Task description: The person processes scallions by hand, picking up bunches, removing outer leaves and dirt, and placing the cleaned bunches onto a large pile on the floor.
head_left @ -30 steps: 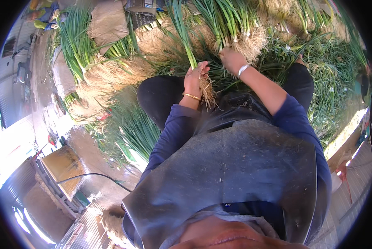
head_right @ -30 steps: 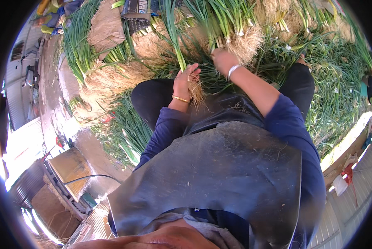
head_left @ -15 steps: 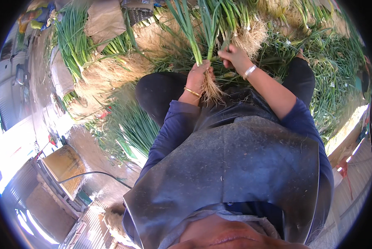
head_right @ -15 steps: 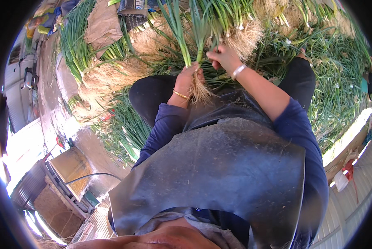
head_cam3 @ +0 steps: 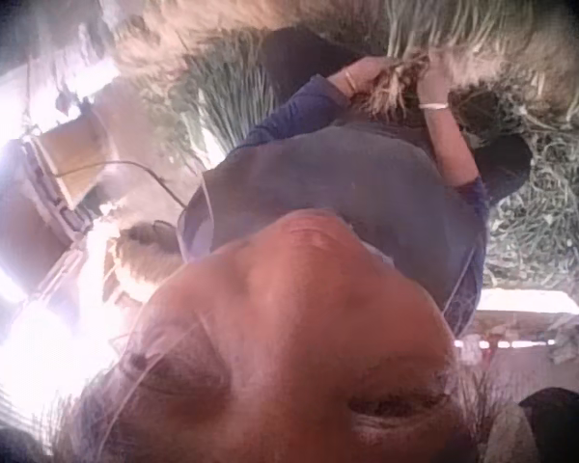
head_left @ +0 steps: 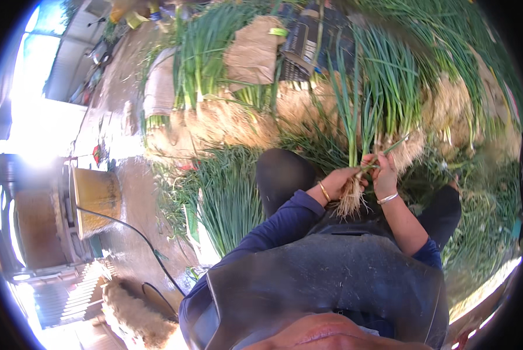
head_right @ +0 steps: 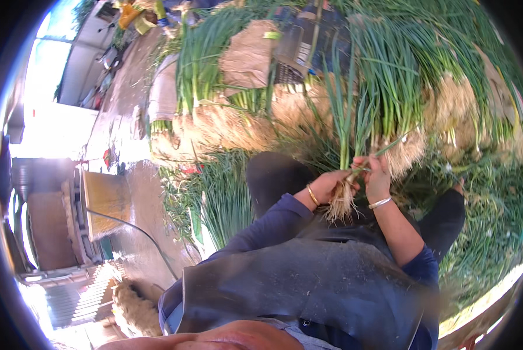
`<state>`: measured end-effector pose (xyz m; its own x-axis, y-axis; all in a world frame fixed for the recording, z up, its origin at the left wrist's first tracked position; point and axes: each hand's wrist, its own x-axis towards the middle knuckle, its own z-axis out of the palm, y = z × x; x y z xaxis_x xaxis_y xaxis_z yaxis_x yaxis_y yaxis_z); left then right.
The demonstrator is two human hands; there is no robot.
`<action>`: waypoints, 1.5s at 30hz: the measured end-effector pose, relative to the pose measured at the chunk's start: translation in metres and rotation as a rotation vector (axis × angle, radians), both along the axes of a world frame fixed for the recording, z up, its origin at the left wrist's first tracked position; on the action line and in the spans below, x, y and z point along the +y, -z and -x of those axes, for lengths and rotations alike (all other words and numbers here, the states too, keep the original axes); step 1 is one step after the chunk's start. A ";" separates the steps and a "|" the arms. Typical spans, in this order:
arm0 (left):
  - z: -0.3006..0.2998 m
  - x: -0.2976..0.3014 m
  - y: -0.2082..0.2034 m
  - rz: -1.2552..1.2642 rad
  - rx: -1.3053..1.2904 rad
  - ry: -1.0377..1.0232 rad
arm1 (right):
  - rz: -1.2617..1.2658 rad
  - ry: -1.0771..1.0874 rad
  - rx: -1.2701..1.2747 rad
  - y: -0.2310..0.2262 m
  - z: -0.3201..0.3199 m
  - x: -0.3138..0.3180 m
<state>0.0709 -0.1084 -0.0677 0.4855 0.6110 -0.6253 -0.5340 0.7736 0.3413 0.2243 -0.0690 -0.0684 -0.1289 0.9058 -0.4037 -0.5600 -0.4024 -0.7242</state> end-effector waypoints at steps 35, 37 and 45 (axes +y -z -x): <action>0.009 0.007 0.027 -0.166 0.090 -0.186 | -0.290 -0.657 -0.959 0.019 -0.009 0.013; 0.000 0.010 0.016 -0.158 0.128 -0.130 | 0.070 -0.587 -0.749 0.022 -0.010 0.040; 0.001 0.005 0.023 -0.151 0.313 -0.329 | -0.430 -0.572 -1.224 0.019 -0.005 0.030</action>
